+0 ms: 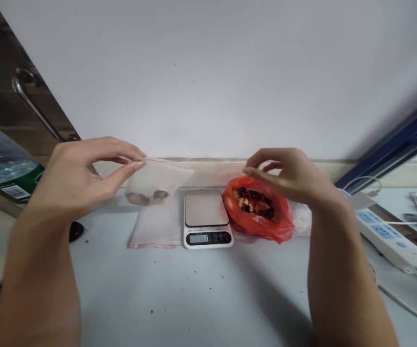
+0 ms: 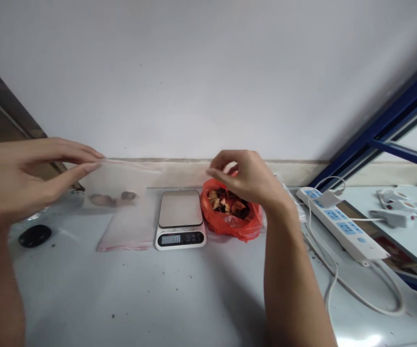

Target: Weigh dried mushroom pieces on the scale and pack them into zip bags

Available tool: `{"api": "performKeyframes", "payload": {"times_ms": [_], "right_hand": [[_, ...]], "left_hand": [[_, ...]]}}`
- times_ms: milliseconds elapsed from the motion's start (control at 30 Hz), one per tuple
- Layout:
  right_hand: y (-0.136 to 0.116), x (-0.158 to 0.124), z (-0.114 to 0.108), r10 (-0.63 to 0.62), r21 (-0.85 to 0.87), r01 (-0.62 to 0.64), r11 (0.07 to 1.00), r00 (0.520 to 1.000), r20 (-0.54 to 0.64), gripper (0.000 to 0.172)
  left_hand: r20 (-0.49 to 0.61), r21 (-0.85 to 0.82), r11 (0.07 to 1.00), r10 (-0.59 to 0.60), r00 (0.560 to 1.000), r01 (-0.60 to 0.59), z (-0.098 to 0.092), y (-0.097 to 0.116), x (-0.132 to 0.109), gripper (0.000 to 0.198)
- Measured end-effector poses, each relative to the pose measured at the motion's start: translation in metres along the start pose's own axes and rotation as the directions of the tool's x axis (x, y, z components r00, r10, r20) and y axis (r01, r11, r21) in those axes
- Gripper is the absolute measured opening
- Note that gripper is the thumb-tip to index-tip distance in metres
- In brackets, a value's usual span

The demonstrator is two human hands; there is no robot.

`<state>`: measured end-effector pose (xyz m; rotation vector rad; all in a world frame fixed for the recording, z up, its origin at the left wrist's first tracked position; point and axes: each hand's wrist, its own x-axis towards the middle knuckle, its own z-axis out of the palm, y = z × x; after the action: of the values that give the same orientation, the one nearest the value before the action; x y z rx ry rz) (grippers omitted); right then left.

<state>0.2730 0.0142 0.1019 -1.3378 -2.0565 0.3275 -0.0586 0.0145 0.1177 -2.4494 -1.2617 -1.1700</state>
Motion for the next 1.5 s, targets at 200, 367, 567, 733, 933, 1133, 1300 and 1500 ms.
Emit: {"api": "performKeyframes", "payload": {"times_ms": [200,367,567,733,933,1133,1300,1500], "right_hand": [[-0.031,0.003,0.032,-0.189,0.111,0.159,0.981,0.911,0.367,0.033],[-0.005,-0.013,0.012,-0.140,0.164,0.101,0.981,0.959,0.248,0.032],[0.052,-0.071,-0.051,-0.019,-0.091,-0.029,0.995,0.874,-0.485,0.038],[0.102,-0.114,-0.044,0.024,-0.375,-0.080,0.923,0.988,-0.152,0.043],[0.128,-0.126,-0.029,0.279,-0.189,-0.292,0.938,0.956,-0.092,0.058],[0.142,-0.108,-0.010,0.289,-0.187,-0.325,0.927,0.937,-0.198,0.060],[0.153,-0.109,0.012,0.329,-0.073,-0.355,0.932,0.913,-0.241,0.066],[0.135,-0.109,-0.013,0.281,-0.139,-0.321,0.937,0.927,-0.249,0.070]], "left_hand": [[-0.092,-0.134,0.888,0.431,0.897,-0.440,0.049,0.048,0.006,0.015],[-0.186,-0.182,0.880,0.408,0.894,-0.439,0.072,0.082,0.004,0.017],[0.064,-0.376,0.851,0.420,0.905,-0.368,0.090,0.084,0.003,0.020],[0.225,-0.412,0.868,0.391,0.893,-0.276,0.104,0.087,0.001,0.027],[0.317,-0.415,0.887,0.349,0.882,-0.201,0.110,0.090,0.001,0.028],[0.371,-0.391,0.902,0.336,0.866,-0.182,0.114,0.092,0.001,0.030],[0.386,-0.375,0.909,0.329,0.862,-0.179,0.112,0.092,0.001,0.030],[0.369,-0.376,0.908,0.327,0.870,-0.182,0.110,0.089,0.001,0.030]]}}
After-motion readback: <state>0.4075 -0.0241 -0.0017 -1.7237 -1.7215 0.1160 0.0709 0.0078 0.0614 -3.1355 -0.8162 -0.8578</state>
